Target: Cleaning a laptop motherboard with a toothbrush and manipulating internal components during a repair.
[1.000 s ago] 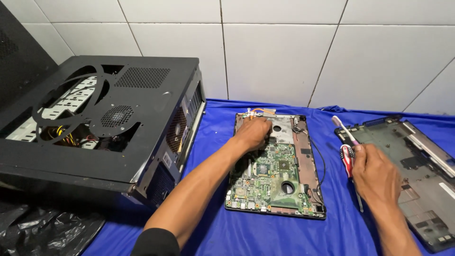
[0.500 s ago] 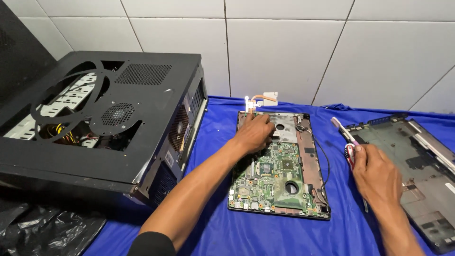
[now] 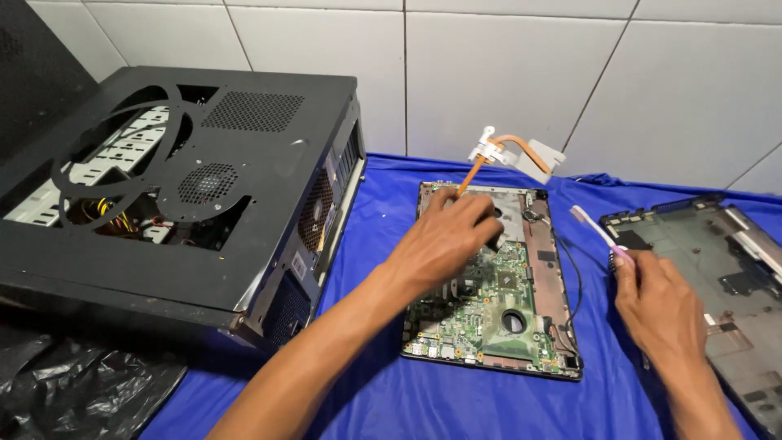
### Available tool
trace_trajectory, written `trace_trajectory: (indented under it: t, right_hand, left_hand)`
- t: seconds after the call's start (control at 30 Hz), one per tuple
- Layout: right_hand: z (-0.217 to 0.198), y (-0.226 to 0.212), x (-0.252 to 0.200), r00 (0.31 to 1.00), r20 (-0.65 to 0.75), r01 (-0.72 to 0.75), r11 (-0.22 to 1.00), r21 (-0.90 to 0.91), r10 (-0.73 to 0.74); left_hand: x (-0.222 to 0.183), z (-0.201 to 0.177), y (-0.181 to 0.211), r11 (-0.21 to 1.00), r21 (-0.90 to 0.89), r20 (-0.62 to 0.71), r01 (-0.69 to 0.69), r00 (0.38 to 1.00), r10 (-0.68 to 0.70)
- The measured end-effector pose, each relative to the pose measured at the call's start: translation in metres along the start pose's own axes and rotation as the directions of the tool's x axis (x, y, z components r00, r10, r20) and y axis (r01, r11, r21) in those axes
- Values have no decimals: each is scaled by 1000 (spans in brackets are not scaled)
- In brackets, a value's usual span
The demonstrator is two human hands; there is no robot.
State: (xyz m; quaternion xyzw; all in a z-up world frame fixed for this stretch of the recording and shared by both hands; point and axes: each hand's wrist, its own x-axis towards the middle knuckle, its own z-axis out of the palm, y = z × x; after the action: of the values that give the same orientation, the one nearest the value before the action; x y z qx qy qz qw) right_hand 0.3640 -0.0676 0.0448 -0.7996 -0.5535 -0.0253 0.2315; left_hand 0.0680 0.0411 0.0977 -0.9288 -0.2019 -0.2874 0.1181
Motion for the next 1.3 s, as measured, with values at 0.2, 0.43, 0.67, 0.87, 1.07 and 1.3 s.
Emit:
trace_trajectory:
  t: [0.2, 0.43, 0.67, 0.87, 1.07, 1.3]
  right_hand:
    - [18, 1, -3, 995, -1, 95, 988, -122, -96]
    - [25, 2, -6, 959, -58, 265, 951, -160, -277]
    - [28, 2, -8, 966, -12, 249, 944, -218, -258]
    - [28, 4, -7, 967, 23, 252, 948, -197, -252]
    - [22, -1, -8, 966, 19, 258, 950, -175, -258]
    - [14, -23, -13, 851, -219, 490, 871, 6, -477]
  left_hand:
    - [-33, -26, 5, 1000, -27, 56, -8, 998, 9]
    - [-43, -34, 17, 999, 18, 41, 36, 998, -37]
    - [-43, -7, 90, 947, -311, 153, 84, 987, -37]
    - [-57, 27, 136, 927, -371, 246, 50, 968, 46]
    - [-54, 37, 147, 925, -362, 300, 114, 954, 0]
    - [-50, 35, 144, 941, -319, 300, 112, 954, -12]
